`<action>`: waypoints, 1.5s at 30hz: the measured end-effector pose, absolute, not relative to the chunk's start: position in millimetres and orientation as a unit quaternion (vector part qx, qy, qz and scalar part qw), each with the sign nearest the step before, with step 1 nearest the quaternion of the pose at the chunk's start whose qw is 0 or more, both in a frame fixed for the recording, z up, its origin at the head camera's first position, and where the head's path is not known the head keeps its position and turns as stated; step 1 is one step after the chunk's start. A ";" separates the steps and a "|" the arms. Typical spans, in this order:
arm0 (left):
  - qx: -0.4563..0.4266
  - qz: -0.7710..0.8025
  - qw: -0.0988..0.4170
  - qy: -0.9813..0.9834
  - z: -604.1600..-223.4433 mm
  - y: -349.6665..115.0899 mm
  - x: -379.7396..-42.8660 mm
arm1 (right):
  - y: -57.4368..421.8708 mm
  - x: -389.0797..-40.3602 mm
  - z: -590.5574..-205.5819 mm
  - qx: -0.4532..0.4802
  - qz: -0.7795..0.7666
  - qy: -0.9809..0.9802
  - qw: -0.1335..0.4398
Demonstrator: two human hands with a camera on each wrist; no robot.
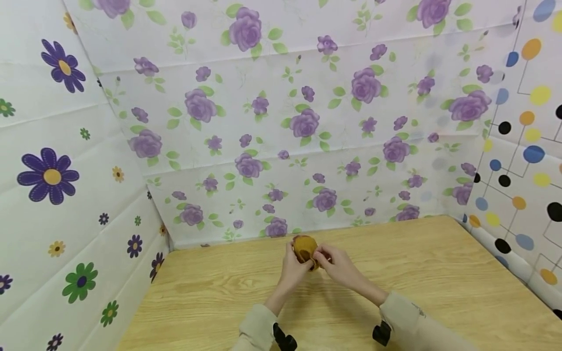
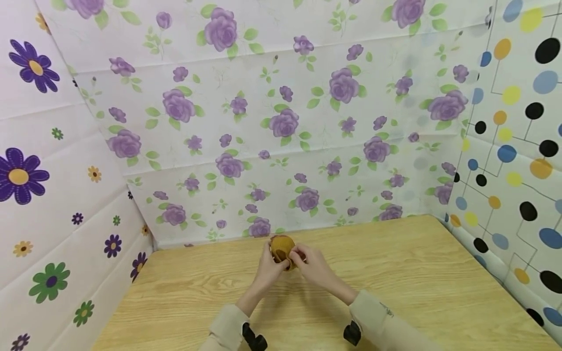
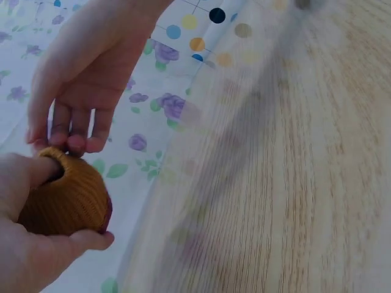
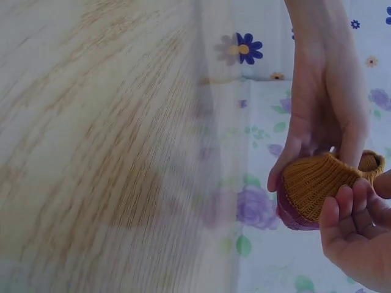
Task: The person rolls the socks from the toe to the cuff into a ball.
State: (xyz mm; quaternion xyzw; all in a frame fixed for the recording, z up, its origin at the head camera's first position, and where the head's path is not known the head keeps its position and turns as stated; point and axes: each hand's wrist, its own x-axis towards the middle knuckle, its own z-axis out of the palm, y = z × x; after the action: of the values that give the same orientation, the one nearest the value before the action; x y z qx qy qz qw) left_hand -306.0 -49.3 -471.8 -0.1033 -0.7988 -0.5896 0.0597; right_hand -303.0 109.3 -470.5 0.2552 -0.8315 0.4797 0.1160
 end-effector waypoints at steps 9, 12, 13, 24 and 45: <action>-0.132 -0.677 -0.077 -0.720 -474.2 -61.1 -305.2 | 114.3 -305.9 -478.9 0.253 0.486 -0.831 0.096; -0.125 -0.693 -0.091 -0.705 -475.1 -62.2 -306.7 | 113.8 -306.6 -482.2 0.247 0.488 -0.833 0.085; -0.124 -0.698 -0.093 -0.699 -475.5 -62.4 -307.7 | 113.4 -306.7 -483.0 0.245 0.489 -0.833 0.081; -0.149 -0.654 -0.046 -0.740 -476.7 -61.2 -308.4 | 114.1 -304.9 -481.9 0.205 0.580 -0.788 -0.028; -0.203 -0.535 -0.032 -0.820 -485.8 -60.1 -308.0 | 125.9 -306.5 -492.1 0.060 0.553 -0.816 -0.157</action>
State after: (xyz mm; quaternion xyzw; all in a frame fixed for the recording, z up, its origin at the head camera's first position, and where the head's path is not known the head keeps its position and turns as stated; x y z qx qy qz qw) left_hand -308.0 -60.1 -485.8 -0.2027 -0.8196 -0.5348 -0.0323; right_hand -306.5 125.9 -492.1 0.0600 -0.8161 0.5529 -0.1571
